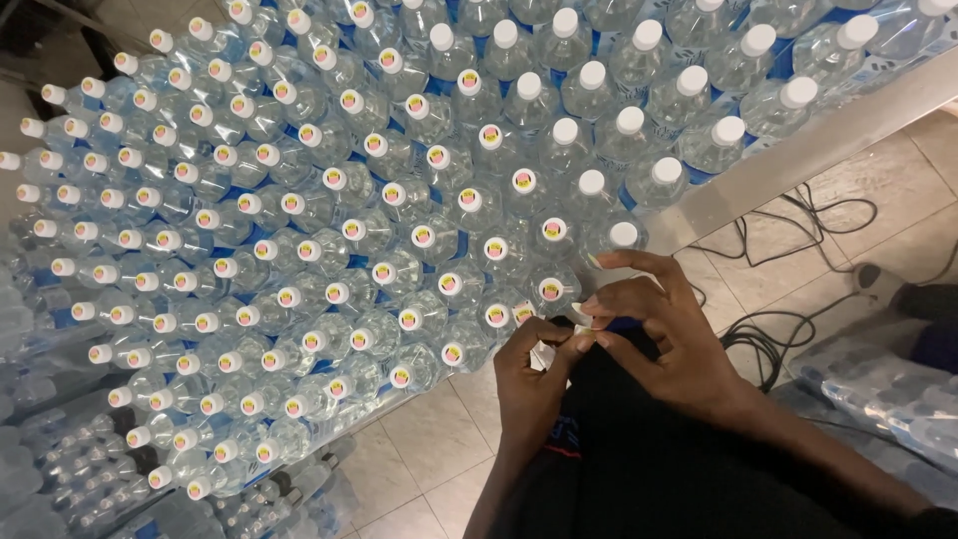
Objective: Manually applying small circular stickers to the caps of plastic water bottles arranged in a grid on a table.
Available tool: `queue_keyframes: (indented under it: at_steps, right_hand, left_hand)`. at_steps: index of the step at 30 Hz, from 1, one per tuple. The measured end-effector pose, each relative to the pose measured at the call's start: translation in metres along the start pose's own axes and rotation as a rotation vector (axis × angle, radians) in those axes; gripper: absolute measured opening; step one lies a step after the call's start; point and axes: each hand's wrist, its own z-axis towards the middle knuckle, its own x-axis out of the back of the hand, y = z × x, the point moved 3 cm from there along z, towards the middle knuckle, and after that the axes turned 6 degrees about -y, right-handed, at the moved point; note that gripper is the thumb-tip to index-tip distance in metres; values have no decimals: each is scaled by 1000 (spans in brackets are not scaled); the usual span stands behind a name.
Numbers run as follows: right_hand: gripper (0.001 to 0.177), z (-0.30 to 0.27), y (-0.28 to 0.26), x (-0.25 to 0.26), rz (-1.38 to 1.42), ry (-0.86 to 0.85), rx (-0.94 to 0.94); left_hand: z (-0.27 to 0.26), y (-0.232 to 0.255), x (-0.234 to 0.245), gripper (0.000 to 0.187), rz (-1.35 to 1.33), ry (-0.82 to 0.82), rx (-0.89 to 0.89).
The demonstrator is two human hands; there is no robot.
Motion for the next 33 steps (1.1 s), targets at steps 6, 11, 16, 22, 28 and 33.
queue_keyframes:
  at_steps: [6,11,16,22,28,33]
  right_hand:
    - [36,6,-15,16,-13,38,-122]
    - [52,25,1,30,922,23,70]
    - [83,91,18,81,1192,-103,69]
    - [69,223,45,102,942,-300,25]
    - [79,358,74,51,200,-243,102]
    - [75,425,127,9,132,-297,45]
  left_hand:
    - [2,0,0,36,-32,55,40]
    - [-3,-7,2,37,-66,2,54]
    - [-17,-28,10,29,-187,-60,220]
    - [-26,-28,14,45,-373,-51,134]
    - [-24,-36,8,45,-435,46,161]
    - [-27,-48,8,43,-372,175,196]
